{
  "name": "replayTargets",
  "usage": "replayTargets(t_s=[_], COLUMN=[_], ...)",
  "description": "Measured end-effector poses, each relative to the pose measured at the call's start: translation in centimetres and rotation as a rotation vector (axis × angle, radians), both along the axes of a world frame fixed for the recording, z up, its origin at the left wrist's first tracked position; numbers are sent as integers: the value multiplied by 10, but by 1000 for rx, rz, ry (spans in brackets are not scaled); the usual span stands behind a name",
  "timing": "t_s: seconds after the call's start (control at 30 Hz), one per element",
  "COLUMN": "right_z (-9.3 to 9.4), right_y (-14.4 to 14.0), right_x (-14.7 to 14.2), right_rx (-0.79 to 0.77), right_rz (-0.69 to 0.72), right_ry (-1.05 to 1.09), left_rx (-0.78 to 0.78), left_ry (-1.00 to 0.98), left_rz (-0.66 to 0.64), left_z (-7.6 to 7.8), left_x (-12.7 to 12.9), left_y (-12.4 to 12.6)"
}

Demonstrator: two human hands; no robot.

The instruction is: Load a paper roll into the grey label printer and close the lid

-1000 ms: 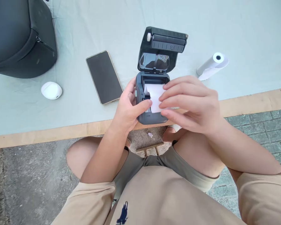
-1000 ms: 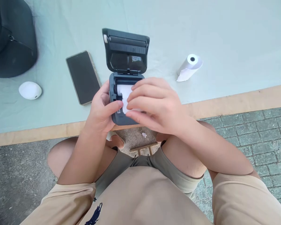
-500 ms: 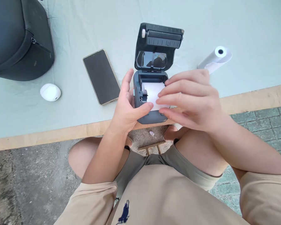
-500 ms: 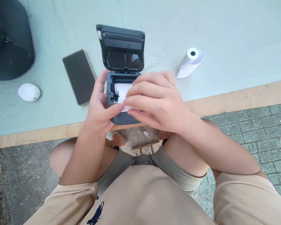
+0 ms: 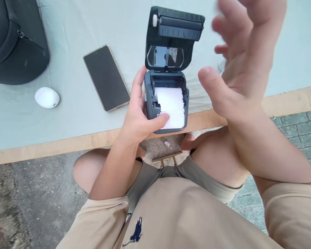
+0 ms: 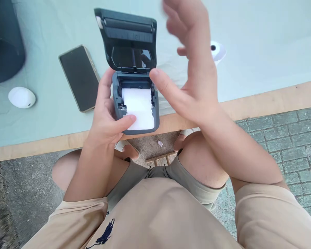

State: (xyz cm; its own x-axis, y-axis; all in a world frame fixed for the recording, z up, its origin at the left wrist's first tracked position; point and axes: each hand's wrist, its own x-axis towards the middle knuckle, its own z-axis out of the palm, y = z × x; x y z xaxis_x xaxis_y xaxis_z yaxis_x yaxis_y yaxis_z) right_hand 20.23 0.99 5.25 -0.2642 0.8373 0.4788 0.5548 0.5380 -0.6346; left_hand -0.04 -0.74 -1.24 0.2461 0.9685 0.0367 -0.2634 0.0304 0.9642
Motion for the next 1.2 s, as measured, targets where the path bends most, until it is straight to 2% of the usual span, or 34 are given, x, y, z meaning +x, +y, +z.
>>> replayTargets(t_s=[0.07, 0.2, 0.4, 0.53, 0.6, 0.77, 0.93, 1.07, 1.2], right_z=[2, -6, -21, -21, -21, -29, -39, -41, -41], right_y=[-1, -1, 7, 5, 4, 8, 13, 12, 11], right_x=[0, 1, 2, -5, -8, -10, -7, -9, -16], right_rx=[-88, -27, -203, -355, -370, -386, -419, -371, -312], right_rz=[30, 41, 262, 364, 361, 353, 383, 350, 354], right_ry=[-1, 56, 8, 3, 3, 66, 147, 178, 228], left_rx=[32, 35, 34, -128, -154, -137, -193, -273, -191], left_ry=[20, 53, -83, -83, -58, -98, -234, -314, -327], left_rz=[4, 13, -8, 120, 158, 127, 92, 68, 101], left_z=[-2, -6, 1, 11, 15, 19, 16, 11, 14], left_x=[0, -2, 0, 6, 8, 9, 7, 4, 7], left_y=[1, 3, -3, -6, -7, -6, -2, -1, -3])
